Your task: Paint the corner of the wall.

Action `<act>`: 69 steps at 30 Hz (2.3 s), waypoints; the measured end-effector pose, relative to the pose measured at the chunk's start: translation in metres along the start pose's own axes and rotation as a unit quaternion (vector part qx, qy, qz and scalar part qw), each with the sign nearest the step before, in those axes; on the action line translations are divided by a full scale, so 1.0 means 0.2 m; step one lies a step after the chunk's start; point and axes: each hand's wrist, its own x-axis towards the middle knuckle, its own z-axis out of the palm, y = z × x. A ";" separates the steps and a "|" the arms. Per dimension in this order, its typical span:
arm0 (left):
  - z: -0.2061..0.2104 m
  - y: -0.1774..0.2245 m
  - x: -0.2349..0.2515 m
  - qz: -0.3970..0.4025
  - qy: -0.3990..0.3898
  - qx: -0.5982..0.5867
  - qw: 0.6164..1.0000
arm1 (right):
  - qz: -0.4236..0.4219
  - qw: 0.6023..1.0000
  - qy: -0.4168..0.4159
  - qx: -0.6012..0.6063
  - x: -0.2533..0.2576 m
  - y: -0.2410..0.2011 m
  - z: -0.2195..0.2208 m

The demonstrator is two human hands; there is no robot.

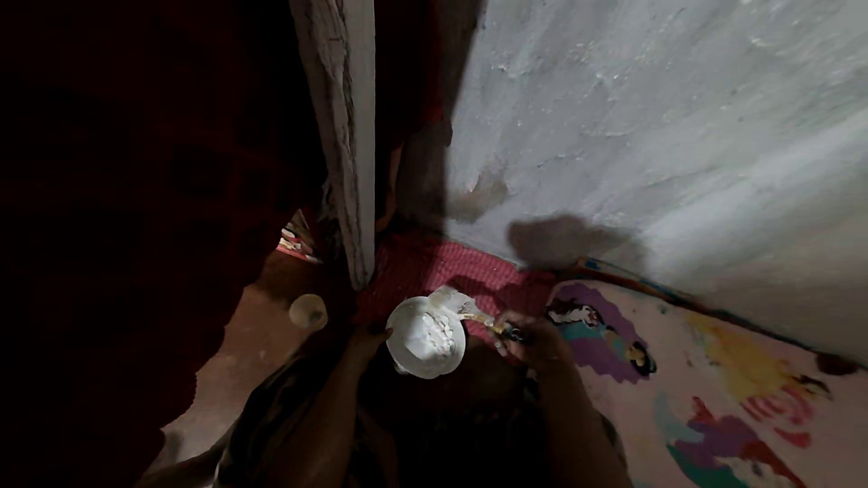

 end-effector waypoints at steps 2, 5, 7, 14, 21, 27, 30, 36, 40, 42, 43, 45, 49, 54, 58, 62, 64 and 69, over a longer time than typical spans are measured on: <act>0.00 -0.01 0.01 0.006 -0.002 -0.008 1.000 | -0.017 1.000 -0.008 -0.014 0.02 0.01 0.00; -0.01 -0.01 0.02 0.014 0.001 0.010 1.000 | 0.002 0.989 0.103 -0.103 0.05 -0.02 0.08; 0.00 0.00 0.03 0.021 0.009 0.037 0.999 | 0.011 0.972 0.192 -0.132 0.12 -0.05 0.14; -0.01 0.03 0.01 0.061 0.006 0.124 0.990 | -0.094 0.871 0.396 -0.275 0.49 -0.36 0.33; -0.02 0.02 0.01 0.053 0.023 0.083 0.995 | -0.080 0.831 0.435 -0.338 0.87 -0.22 0.18; -0.05 0.07 -0.02 0.041 0.020 0.067 0.997 | 0.071 0.865 0.419 -0.267 0.87 -0.02 0.10; -0.05 0.08 -0.01 0.033 0.028 0.069 0.997 | 0.033 0.870 0.411 -0.272 0.84 -0.21 0.12; -0.04 0.06 0.00 0.022 0.040 0.063 0.997 | -0.235 0.821 0.424 -0.301 0.78 -0.64 0.26; -0.04 0.06 -0.01 0.022 0.041 0.065 0.997 | -0.177 0.770 0.458 -0.409 0.77 -0.44 0.16; -0.05 0.07 -0.01 0.019 0.044 0.059 0.997 | -0.060 0.768 0.447 -0.455 0.78 -0.24 0.12; -0.05 0.07 -0.01 0.020 0.045 0.060 0.997 | 0.004 0.755 0.437 -0.488 0.77 -0.18 0.12; -0.05 0.07 -0.01 0.028 0.045 0.054 0.997 | 0.101 0.724 0.428 -0.531 0.75 -0.13 0.13; -0.05 0.04 0.01 0.039 0.042 0.035 0.998 | 0.109 0.716 0.428 -0.541 0.70 -0.31 0.25; -0.05 0.05 -0.01 0.026 0.037 0.040 0.998 | -0.083 0.658 0.462 -0.589 0.66 -0.71 0.34; -0.05 0.05 0.00 0.028 0.043 0.039 0.998 | -0.117 0.648 0.469 -0.588 0.62 -0.66 0.32; -0.05 0.05 0.00 0.024 0.055 0.035 0.998 | 0.067 0.703 0.408 -0.579 0.69 -0.25 0.04; -0.06 0.06 0.00 0.022 0.063 0.032 0.997 | 0.121 0.699 0.360 -0.606 0.67 -0.21 0.00; -0.06 0.06 0.00 0.016 0.051 0.048 0.997 | 0.035 0.691 0.390 -0.607 0.55 -0.60 0.16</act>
